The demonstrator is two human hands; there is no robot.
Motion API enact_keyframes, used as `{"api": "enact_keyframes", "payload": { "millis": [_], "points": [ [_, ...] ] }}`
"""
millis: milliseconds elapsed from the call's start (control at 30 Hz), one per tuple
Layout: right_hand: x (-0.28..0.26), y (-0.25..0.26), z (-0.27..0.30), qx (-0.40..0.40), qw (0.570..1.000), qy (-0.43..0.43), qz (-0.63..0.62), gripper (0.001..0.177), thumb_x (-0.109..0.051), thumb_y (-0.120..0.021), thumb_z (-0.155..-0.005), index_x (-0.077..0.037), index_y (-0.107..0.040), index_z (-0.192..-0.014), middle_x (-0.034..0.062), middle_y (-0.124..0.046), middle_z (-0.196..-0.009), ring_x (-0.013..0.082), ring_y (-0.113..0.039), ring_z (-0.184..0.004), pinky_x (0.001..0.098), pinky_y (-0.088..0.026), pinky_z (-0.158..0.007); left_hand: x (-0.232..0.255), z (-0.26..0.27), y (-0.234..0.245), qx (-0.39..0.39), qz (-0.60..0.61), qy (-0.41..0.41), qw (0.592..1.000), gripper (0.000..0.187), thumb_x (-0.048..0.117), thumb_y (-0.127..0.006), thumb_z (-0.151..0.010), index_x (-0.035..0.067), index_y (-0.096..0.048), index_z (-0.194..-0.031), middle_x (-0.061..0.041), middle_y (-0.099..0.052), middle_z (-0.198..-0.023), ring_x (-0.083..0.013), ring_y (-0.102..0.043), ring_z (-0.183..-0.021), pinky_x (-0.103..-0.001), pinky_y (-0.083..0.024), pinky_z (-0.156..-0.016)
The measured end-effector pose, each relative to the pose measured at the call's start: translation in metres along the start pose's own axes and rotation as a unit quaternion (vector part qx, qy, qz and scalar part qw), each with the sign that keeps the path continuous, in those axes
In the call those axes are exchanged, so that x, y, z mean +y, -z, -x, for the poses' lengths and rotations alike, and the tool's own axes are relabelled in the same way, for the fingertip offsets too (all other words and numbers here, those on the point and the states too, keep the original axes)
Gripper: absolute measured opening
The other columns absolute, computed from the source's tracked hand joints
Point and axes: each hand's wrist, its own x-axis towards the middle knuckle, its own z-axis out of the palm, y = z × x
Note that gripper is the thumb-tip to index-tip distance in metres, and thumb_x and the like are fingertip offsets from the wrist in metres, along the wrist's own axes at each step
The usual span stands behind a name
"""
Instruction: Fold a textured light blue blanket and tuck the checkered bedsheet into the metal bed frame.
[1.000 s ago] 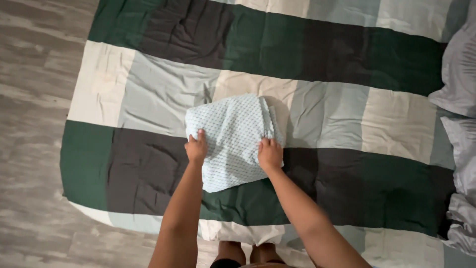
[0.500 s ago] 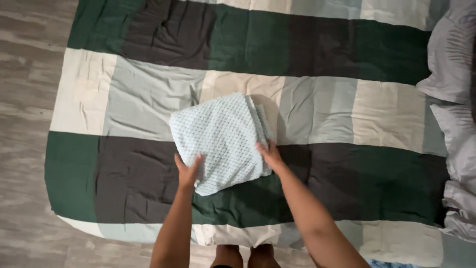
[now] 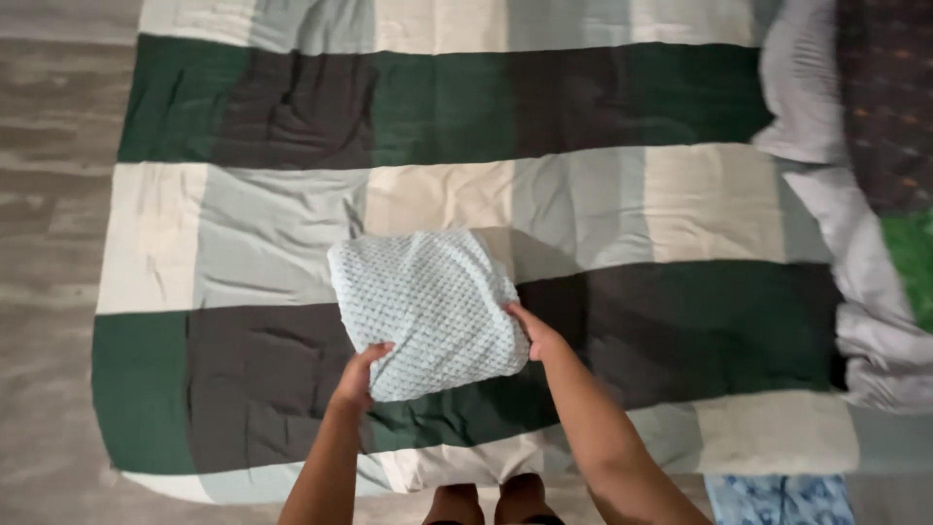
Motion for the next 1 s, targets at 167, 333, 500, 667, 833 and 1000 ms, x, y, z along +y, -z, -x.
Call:
{"api": "enact_keyframes", "payload": {
  "millis": [167, 333, 500, 667, 833, 1000],
  "points": [
    [-0.015, -0.009, 0.090, -0.064, 0.975, 0.092, -0.191, 0.065, -0.056, -0.047, -0.098, -0.006, -0.063, -0.137, 0.0146, -0.069, -0.130, 0.0314, -0.066, -0.118, 0.0481, -0.053, -0.101, -0.005, -0.021, -0.043, -0.030, 0.007, -0.042, 0.999, 0.057, 0.024, -0.068, -0.078, -0.001, -0.062, -0.129, -0.017, -0.072, -0.118, -0.0321, -0.069, -0.108, -0.046, -0.055, -0.094],
    [-0.022, 0.023, 0.156, -0.123, 0.938, 0.178, -0.272, 0.065, -0.055, -0.040, -0.100, -0.006, -0.064, -0.135, 0.0146, -0.070, -0.129, 0.0323, -0.066, -0.117, 0.0482, -0.053, -0.102, -0.026, -0.046, -0.091, -0.112, 0.055, -0.032, 0.992, 0.052, 0.023, -0.068, -0.081, -0.006, -0.061, -0.123, -0.020, -0.071, -0.117, -0.0349, -0.070, -0.108, -0.048, -0.055, -0.096],
    [-0.026, 0.091, 0.206, -0.147, 0.902, 0.236, -0.331, 0.061, -0.051, -0.049, -0.096, -0.005, -0.067, -0.130, 0.0158, -0.070, -0.126, 0.0336, -0.067, -0.115, 0.0490, -0.053, -0.101, -0.037, -0.047, -0.172, -0.216, 0.049, -0.023, 0.975, 0.057, 0.020, -0.067, -0.080, -0.008, -0.062, -0.129, -0.021, -0.071, -0.119, -0.0364, -0.069, -0.108, -0.049, -0.054, -0.096],
    [-0.047, 0.178, 0.256, -0.100, 0.880, 0.280, -0.371, 0.054, -0.048, -0.053, -0.097, -0.007, -0.068, -0.130, 0.0136, -0.070, -0.126, 0.0310, -0.066, -0.117, 0.0480, -0.053, -0.101, -0.055, -0.043, -0.292, -0.238, 0.011, 0.023, 0.971, 0.063, 0.018, -0.066, -0.076, -0.004, -0.057, -0.134, -0.019, -0.069, -0.123, -0.0366, -0.067, -0.111, -0.050, -0.053, -0.097],
    [-0.084, 0.311, 0.278, -0.048, 0.857, 0.418, -0.296, 0.049, -0.041, -0.056, -0.100, -0.010, -0.060, -0.137, 0.0112, -0.066, -0.133, 0.0264, -0.062, -0.124, 0.0471, -0.051, -0.105, -0.103, -0.085, -0.413, -0.279, 0.004, 0.019, 0.960, 0.071, 0.017, -0.066, -0.075, -0.004, -0.051, -0.141, -0.021, -0.066, -0.129, -0.0379, -0.065, -0.115, -0.050, -0.052, -0.099],
    [-0.161, 0.423, 0.336, -0.011, 0.852, 0.446, -0.272, 0.057, -0.046, -0.057, -0.100, -0.010, -0.053, -0.144, 0.0096, -0.063, -0.137, 0.0252, -0.060, -0.127, 0.0482, -0.049, -0.107, -0.136, -0.126, -0.553, -0.294, -0.024, 0.006, 0.956, 0.066, 0.015, -0.067, -0.076, -0.005, -0.054, -0.137, -0.019, -0.069, -0.126, -0.0369, -0.067, -0.113, -0.050, -0.054, -0.097]
  ]
}}
